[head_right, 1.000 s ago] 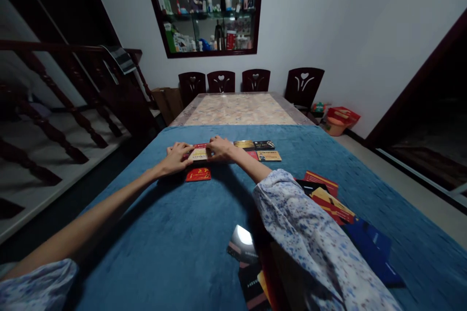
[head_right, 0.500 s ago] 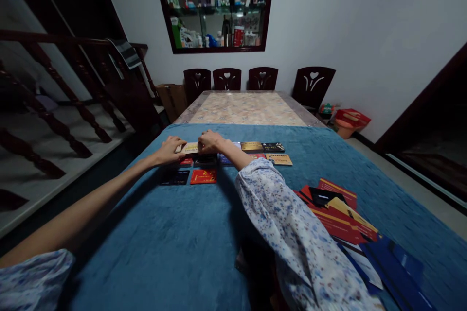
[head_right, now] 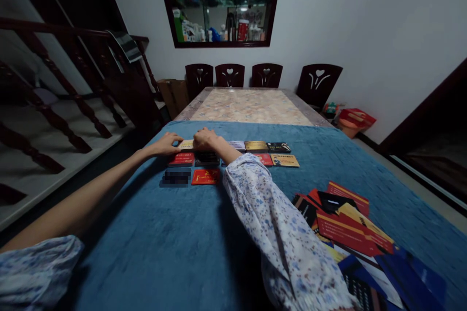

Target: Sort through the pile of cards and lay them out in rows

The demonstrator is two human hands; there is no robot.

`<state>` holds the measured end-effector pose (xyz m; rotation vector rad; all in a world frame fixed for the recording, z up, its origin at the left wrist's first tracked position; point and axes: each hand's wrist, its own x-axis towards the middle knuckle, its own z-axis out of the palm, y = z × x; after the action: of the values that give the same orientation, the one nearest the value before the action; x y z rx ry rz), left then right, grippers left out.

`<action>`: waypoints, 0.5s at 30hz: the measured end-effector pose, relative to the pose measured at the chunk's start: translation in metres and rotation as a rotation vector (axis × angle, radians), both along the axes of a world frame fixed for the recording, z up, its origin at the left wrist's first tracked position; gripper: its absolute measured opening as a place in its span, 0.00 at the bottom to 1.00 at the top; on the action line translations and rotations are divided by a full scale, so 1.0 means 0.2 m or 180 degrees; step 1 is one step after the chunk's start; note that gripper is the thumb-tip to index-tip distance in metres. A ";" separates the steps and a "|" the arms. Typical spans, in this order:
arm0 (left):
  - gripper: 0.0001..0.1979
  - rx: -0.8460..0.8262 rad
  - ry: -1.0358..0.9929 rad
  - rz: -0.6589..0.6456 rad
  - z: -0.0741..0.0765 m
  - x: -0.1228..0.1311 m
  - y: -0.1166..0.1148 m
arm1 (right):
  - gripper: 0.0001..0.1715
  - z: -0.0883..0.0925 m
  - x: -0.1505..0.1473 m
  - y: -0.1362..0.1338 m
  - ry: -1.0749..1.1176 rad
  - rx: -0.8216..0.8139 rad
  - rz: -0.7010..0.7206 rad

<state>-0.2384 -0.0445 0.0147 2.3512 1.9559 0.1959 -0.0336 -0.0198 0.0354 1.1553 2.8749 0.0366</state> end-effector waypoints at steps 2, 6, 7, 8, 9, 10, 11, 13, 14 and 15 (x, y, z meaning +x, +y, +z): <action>0.21 -0.0072 0.0191 0.0005 0.00 -0.01 0.01 | 0.23 -0.02 -0.01 0.01 0.0005 -0.0008 -0.0001; 0.20 -0.0282 0.0331 -0.0085 0.00 -0.02 0.04 | 0.22 -0.04 -0.04 0.04 0.0031 -0.0029 -0.0001; 0.20 -0.0346 0.0321 -0.0098 0.00 -0.03 0.05 | 0.22 -0.04 -0.05 0.05 0.0025 -0.0043 -0.0005; 0.20 -0.0402 0.0300 -0.0100 0.00 -0.03 0.05 | 0.21 -0.04 -0.05 0.05 0.0008 -0.0058 -0.0018; 0.20 -0.0443 0.0275 -0.0089 0.00 -0.04 0.06 | 0.21 -0.04 -0.06 0.04 -0.0012 -0.0072 -0.0035; 0.20 -0.0469 0.0245 -0.0080 -0.01 -0.04 0.07 | 0.21 -0.04 -0.06 0.04 -0.0027 -0.0081 -0.0050; 0.19 -0.0491 0.0218 -0.0080 -0.01 -0.04 0.07 | 0.21 -0.04 -0.06 0.03 -0.0039 -0.0084 -0.0070; 0.19 -0.0537 0.0183 -0.0107 -0.02 -0.04 0.08 | 0.21 -0.04 -0.06 0.02 -0.0064 -0.0079 -0.0096; 0.18 -0.0562 0.0172 -0.0133 -0.02 -0.04 0.09 | 0.21 -0.04 -0.06 0.02 -0.0067 -0.0070 -0.0099; 0.18 -0.0587 0.0165 -0.0158 -0.02 -0.04 0.09 | 0.22 -0.04 -0.05 0.01 -0.0073 -0.0063 -0.0098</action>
<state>-0.2472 -0.0267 0.0098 2.3045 1.8466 -0.0470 -0.0444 -0.0174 0.0279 1.1873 2.8306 0.0204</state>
